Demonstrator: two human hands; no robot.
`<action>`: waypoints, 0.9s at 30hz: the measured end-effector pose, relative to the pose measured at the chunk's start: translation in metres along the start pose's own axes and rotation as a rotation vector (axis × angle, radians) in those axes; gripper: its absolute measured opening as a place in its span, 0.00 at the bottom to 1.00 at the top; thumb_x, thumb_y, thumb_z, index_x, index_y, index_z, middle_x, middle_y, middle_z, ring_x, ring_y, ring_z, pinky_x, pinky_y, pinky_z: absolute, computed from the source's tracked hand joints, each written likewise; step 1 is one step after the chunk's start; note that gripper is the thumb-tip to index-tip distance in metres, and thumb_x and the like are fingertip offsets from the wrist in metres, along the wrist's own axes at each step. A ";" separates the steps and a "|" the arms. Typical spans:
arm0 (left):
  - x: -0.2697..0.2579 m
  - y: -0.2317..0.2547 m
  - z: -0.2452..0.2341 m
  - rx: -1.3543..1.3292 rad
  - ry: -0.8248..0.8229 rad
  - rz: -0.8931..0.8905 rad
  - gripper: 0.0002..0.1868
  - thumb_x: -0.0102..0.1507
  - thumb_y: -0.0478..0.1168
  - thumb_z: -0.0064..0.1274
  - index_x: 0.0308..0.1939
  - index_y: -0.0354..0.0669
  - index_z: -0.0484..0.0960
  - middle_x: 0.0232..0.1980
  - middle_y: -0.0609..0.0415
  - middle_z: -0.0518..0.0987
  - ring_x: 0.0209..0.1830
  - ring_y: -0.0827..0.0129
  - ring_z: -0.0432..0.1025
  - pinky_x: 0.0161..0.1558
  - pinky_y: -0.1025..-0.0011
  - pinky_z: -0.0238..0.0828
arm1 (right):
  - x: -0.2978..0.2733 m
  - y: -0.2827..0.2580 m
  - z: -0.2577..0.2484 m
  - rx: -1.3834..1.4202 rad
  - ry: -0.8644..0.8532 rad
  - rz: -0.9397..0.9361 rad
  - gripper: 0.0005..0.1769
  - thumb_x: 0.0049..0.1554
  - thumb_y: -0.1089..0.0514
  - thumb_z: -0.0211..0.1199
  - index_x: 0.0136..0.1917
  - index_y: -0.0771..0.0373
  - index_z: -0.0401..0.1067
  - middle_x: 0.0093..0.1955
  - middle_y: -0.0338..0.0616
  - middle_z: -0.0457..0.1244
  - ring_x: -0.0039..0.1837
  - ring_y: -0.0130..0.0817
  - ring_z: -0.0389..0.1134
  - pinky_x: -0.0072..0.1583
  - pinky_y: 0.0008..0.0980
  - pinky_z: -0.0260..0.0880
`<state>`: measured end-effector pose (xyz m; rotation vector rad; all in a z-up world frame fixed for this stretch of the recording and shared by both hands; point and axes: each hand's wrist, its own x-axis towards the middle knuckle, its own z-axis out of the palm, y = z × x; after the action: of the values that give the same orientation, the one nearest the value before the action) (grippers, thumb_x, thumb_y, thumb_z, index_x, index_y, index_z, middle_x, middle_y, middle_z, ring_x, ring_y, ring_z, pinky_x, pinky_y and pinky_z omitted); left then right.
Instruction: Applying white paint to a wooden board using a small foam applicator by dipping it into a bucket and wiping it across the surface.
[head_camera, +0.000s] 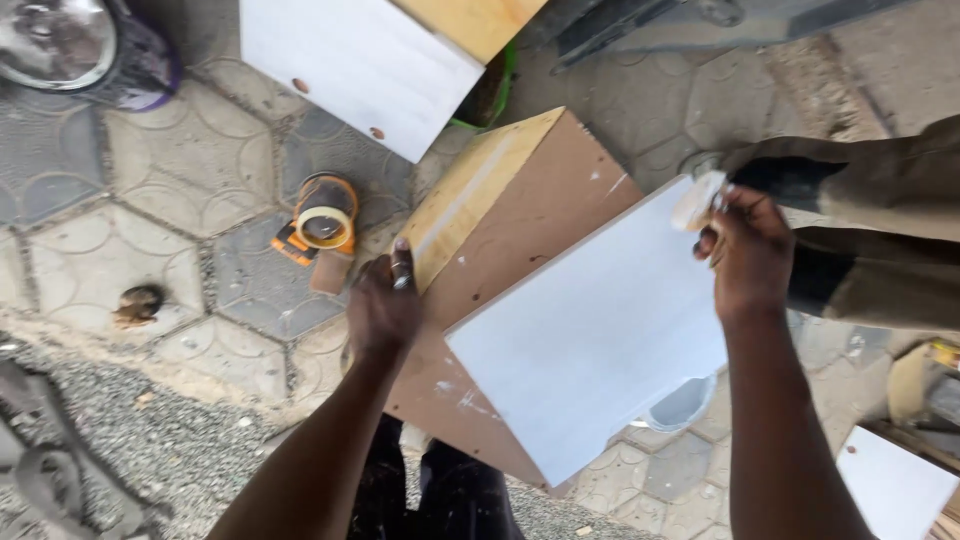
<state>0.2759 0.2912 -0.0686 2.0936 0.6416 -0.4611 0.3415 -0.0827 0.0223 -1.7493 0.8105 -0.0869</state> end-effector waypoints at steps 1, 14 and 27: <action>0.000 0.000 -0.002 0.011 0.005 -0.007 0.32 0.73 0.58 0.30 0.44 0.34 0.83 0.47 0.31 0.82 0.50 0.33 0.72 0.50 0.44 0.65 | -0.024 0.009 0.007 0.005 -0.007 0.010 0.10 0.56 0.68 0.60 0.49 0.54 0.70 0.38 0.41 0.66 0.28 0.20 0.57 0.33 0.19 0.56; -0.020 -0.017 -0.025 -0.690 0.071 -0.216 0.14 0.67 0.40 0.45 0.31 0.41 0.82 0.30 0.55 0.80 0.32 0.72 0.72 0.38 0.73 0.70 | -0.274 0.024 0.093 -0.559 -0.333 -0.080 0.15 0.57 0.54 0.62 0.57 0.56 0.76 0.54 0.45 0.74 0.43 0.31 0.67 0.44 0.31 0.65; -0.119 -0.035 -0.117 -0.551 0.243 -0.116 0.14 0.70 0.43 0.48 0.30 0.50 0.81 0.30 0.62 0.80 0.35 0.73 0.75 0.50 0.68 0.72 | -0.328 0.046 0.163 -0.633 -0.547 -0.573 0.05 0.53 0.63 0.66 0.42 0.59 0.71 0.32 0.39 0.65 0.35 0.32 0.64 0.35 0.34 0.64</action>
<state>0.1704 0.3725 0.0372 1.6009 0.9180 -0.0714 0.1438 0.2290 0.0365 -2.4029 -0.1051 0.2874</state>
